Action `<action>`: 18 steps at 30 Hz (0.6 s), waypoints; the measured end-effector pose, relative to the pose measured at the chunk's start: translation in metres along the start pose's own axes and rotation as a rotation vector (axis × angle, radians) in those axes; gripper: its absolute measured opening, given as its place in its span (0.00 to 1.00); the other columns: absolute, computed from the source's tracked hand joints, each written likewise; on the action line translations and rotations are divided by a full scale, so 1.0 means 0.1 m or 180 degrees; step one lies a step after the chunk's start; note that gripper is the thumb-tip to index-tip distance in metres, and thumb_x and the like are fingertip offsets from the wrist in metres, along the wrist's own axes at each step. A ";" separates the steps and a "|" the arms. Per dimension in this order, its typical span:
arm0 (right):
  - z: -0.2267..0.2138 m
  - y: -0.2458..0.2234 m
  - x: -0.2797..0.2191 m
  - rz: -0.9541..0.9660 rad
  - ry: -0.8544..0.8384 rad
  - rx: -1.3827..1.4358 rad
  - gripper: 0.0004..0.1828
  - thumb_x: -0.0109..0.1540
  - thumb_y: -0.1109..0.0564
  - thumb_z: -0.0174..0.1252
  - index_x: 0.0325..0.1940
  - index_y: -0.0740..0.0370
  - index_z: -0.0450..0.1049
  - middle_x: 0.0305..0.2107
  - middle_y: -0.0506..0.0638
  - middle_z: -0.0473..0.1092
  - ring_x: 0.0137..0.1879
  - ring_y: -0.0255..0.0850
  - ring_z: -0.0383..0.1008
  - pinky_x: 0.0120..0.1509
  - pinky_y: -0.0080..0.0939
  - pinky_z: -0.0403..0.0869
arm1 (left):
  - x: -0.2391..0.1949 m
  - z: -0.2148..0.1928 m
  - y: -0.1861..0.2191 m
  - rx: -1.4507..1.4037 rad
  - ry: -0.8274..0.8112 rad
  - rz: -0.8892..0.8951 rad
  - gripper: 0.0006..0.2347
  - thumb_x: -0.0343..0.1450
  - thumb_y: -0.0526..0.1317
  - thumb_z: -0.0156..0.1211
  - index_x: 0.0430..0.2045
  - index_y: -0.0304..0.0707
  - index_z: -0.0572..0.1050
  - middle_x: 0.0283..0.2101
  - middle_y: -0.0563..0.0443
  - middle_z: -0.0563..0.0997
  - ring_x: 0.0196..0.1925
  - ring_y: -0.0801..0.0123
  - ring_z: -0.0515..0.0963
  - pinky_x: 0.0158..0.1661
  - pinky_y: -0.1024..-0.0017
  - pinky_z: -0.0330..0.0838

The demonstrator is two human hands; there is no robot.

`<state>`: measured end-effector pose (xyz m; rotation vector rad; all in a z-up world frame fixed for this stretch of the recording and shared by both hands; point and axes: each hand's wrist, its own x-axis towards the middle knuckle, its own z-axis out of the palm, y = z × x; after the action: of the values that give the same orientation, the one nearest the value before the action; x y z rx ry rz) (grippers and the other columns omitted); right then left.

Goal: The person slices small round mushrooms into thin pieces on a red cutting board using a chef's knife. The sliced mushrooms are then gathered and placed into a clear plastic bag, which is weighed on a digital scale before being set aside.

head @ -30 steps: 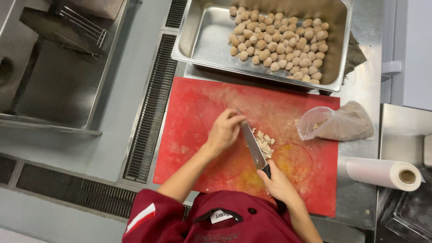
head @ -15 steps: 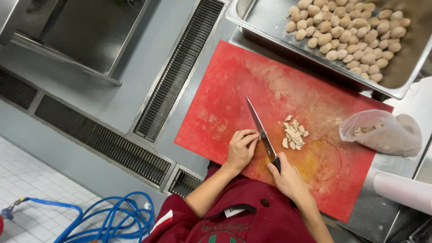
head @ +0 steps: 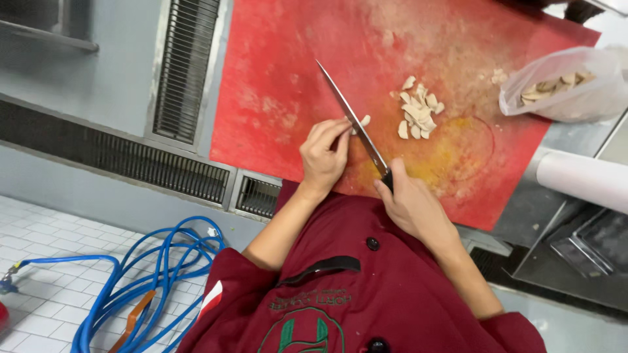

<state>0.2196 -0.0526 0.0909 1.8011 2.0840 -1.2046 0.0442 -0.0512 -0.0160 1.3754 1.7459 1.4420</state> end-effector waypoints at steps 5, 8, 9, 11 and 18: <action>0.12 -0.04 0.22 -0.0175 0.0086 0.0194 0.18 0.68 0.53 0.55 0.47 0.66 0.55 0.24 0.73 0.71 0.36 0.73 0.72 0.35 0.69 0.68 | 0.02 -0.01 -0.01 -0.0072 -0.0048 -0.0082 0.06 0.69 0.27 0.67 0.38 0.32 0.81 0.43 0.44 0.84 0.48 0.58 0.85 0.49 0.67 0.80; 0.26 -0.09 0.49 -0.0395 0.0239 0.0332 0.17 0.68 0.54 0.56 0.47 0.66 0.56 0.24 0.73 0.71 0.36 0.73 0.73 0.34 0.68 0.68 | 0.02 -0.01 -0.02 -0.0118 -0.0067 -0.0082 0.06 0.69 0.27 0.67 0.38 0.32 0.81 0.44 0.44 0.84 0.48 0.58 0.85 0.50 0.67 0.80; 0.27 -0.09 0.57 -0.0455 0.0275 0.0405 0.16 0.68 0.55 0.56 0.47 0.66 0.56 0.24 0.73 0.71 0.36 0.72 0.73 0.33 0.67 0.68 | 0.02 -0.02 -0.01 -0.0083 -0.0062 -0.0032 0.06 0.69 0.27 0.67 0.38 0.32 0.81 0.44 0.44 0.84 0.48 0.57 0.85 0.50 0.67 0.80; 0.27 -0.09 0.60 -0.0594 0.0361 0.0515 0.16 0.68 0.55 0.56 0.48 0.66 0.57 0.25 0.72 0.71 0.36 0.72 0.73 0.33 0.67 0.68 | 0.02 -0.01 0.01 -0.0103 -0.0051 -0.0109 0.06 0.69 0.28 0.68 0.38 0.31 0.81 0.43 0.44 0.83 0.47 0.58 0.85 0.48 0.68 0.81; 0.03 0.06 0.52 -0.0140 0.0426 0.0566 0.16 0.68 0.55 0.57 0.49 0.65 0.58 0.24 0.71 0.71 0.36 0.71 0.74 0.33 0.64 0.69 | 0.06 0.03 0.06 0.0156 -0.0239 -0.0068 0.06 0.70 0.29 0.68 0.38 0.33 0.82 0.42 0.45 0.82 0.44 0.59 0.84 0.45 0.67 0.80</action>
<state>0.2094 -0.0144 0.0558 1.9724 2.1592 -1.3551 0.0468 -0.0452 -0.0100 1.4132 1.7538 1.3272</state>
